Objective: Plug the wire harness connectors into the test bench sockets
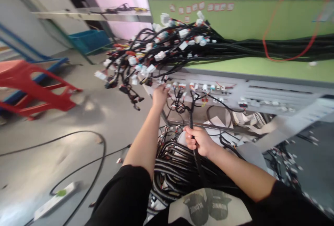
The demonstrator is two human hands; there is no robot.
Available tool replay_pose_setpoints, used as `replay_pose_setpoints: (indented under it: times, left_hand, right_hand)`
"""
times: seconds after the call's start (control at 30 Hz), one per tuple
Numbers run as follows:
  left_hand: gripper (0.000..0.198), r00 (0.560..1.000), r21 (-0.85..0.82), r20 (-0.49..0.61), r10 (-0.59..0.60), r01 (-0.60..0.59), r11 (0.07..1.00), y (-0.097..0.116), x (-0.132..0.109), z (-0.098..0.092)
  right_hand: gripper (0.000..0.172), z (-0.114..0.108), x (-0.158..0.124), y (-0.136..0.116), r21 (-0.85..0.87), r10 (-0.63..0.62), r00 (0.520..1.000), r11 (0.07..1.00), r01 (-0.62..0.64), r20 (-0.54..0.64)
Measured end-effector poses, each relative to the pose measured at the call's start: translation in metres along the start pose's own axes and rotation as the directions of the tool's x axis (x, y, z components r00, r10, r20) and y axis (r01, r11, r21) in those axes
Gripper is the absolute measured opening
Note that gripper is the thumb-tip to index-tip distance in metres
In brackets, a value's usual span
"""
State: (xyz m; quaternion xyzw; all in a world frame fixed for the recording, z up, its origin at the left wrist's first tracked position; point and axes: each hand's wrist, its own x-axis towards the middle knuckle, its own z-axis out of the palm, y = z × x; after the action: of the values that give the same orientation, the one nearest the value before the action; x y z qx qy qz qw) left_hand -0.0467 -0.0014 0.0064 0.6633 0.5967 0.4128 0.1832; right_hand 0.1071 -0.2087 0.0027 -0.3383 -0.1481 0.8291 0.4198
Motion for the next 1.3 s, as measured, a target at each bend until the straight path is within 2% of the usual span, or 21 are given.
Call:
replay_pose_setpoints:
  times: [0.17,0.37,0.43,0.53,0.63,0.7,0.73,0.8,0.87,0.9,0.93,0.97,1.0,1.03,1.07,1.1,1.13,1.2,1.23,1.27,1.3]
  left_hand:
    - [0.03,0.993,0.142,-0.032,0.115,-0.11,0.984,-0.004,0.015,0.007]
    - [0.028,0.996,0.226,-0.09,0.009,0.011,0.974,0.006,0.014,0.017]
    - [0.029,0.998,0.26,-0.066,-0.02,0.036,0.965,0.014,0.013,0.013]
    - [0.028,0.996,0.378,0.06,-0.064,0.037,0.925,0.034,0.011,-0.002]
    - [0.032,0.996,0.48,0.08,-0.027,-0.015,0.877,0.06,-0.014,-0.018]
    - [0.035,0.992,0.395,0.063,0.11,-0.126,0.91,0.076,-0.052,-0.026]
    - [0.035,0.977,0.294,0.093,0.193,-0.212,0.932,0.083,-0.077,-0.029]
    - [0.032,0.912,0.052,0.25,0.325,-0.347,0.936,0.092,-0.132,-0.035]
    - [0.03,0.797,-0.112,0.422,0.432,-0.427,0.897,0.1,-0.184,-0.04]
    - [0.029,0.711,-0.173,0.501,0.493,-0.476,0.862,0.104,-0.207,-0.041]
    - [0.03,0.602,-0.227,0.57,0.559,-0.539,0.812,0.11,-0.226,-0.041]
    - [0.034,0.477,-0.277,0.619,0.624,-0.612,0.741,0.118,-0.242,-0.04]
    - [0.041,0.353,-0.314,0.645,0.678,-0.686,0.656,0.127,-0.255,-0.036]
    - [0.05,0.263,-0.322,0.651,0.712,-0.753,0.573,0.138,-0.264,-0.031]
    - [0.057,0.231,-0.29,0.648,0.726,-0.807,0.515,0.15,-0.27,-0.025]
    - [0.057,0.265,-0.22,0.635,0.725,-0.838,0.499,0.164,-0.273,-0.019]
    - [0.052,0.349,-0.133,0.61,0.711,-0.84,0.526,0.178,-0.274,-0.013]
    - [0.04,0.551,0.0,0.52,0.652,-0.764,0.645,0.203,-0.271,-0.005]
    - [0.037,0.628,0.022,0.465,0.624,-0.713,0.701,0.213,-0.267,-0.005]
    - [0.035,0.679,0.014,0.409,0.61,-0.673,0.74,0.222,-0.263,-0.006]
    - [0.034,0.709,-0.011,0.358,0.607,-0.647,0.762,0.227,-0.259,-0.009]
  right_hand:
    - [0.006,-0.006,-0.001,-0.003,0.013,0.01,0.997,1.0,-0.011,0.074]
    - [0.008,-0.004,0.0,-0.005,-0.047,0.038,0.998,0.998,-0.036,0.045]
    - [0.011,-0.005,-0.008,-0.002,-0.116,0.038,0.999,0.993,-0.034,0.026]
    - [0.031,-0.015,-0.038,0.006,-0.305,0.11,0.993,0.948,-0.09,0.052]
    - [0.044,-0.036,-0.086,0.021,-0.479,0.242,0.965,0.862,-0.167,0.1]
    - [0.048,-0.051,-0.12,0.032,-0.583,0.272,0.958,0.794,-0.17,0.091]
    - [0.052,-0.057,-0.136,0.037,-0.657,0.272,0.959,0.738,-0.153,0.081]
    - [0.054,-0.068,-0.165,0.044,-0.853,0.267,0.961,0.516,-0.086,0.065]
    - [0.041,-0.076,-0.192,0.044,-0.981,0.27,0.962,0.192,-0.023,0.031]
    - [0.032,-0.078,-0.205,0.04,-0.999,0.247,0.969,0.037,-0.028,-0.018]
    - [0.024,-0.078,-0.219,0.034,-0.993,0.187,0.978,-0.095,-0.075,-0.091]
    - [0.019,-0.077,-0.232,0.024,-0.971,0.085,0.983,-0.191,-0.146,-0.165]
    - [0.017,-0.075,-0.245,0.013,-0.936,-0.071,0.973,-0.266,-0.231,-0.219]
    - [0.018,-0.07,-0.258,0.0,-0.896,-0.249,0.94,-0.32,-0.309,-0.234]
    - [0.019,-0.066,-0.269,-0.013,-0.868,-0.413,0.895,-0.37,-0.331,-0.165]
    - [0.019,-0.061,-0.28,-0.027,-0.847,-0.545,0.837,-0.422,-0.324,-0.049]
    - [0.019,-0.058,-0.288,-0.04,-0.829,-0.631,0.771,-0.474,-0.297,0.085]
    - [0.017,-0.061,-0.298,-0.061,-0.799,-0.749,0.587,-0.539,-0.267,0.309]
    - [0.017,-0.067,-0.299,-0.069,-0.795,-0.791,0.489,-0.541,-0.274,0.369]
    - [0.017,-0.077,-0.298,-0.075,-0.802,-0.83,0.395,-0.521,-0.292,0.395]
    - [0.018,-0.088,-0.294,-0.078,-0.818,-0.863,0.316,-0.486,-0.309,0.393]
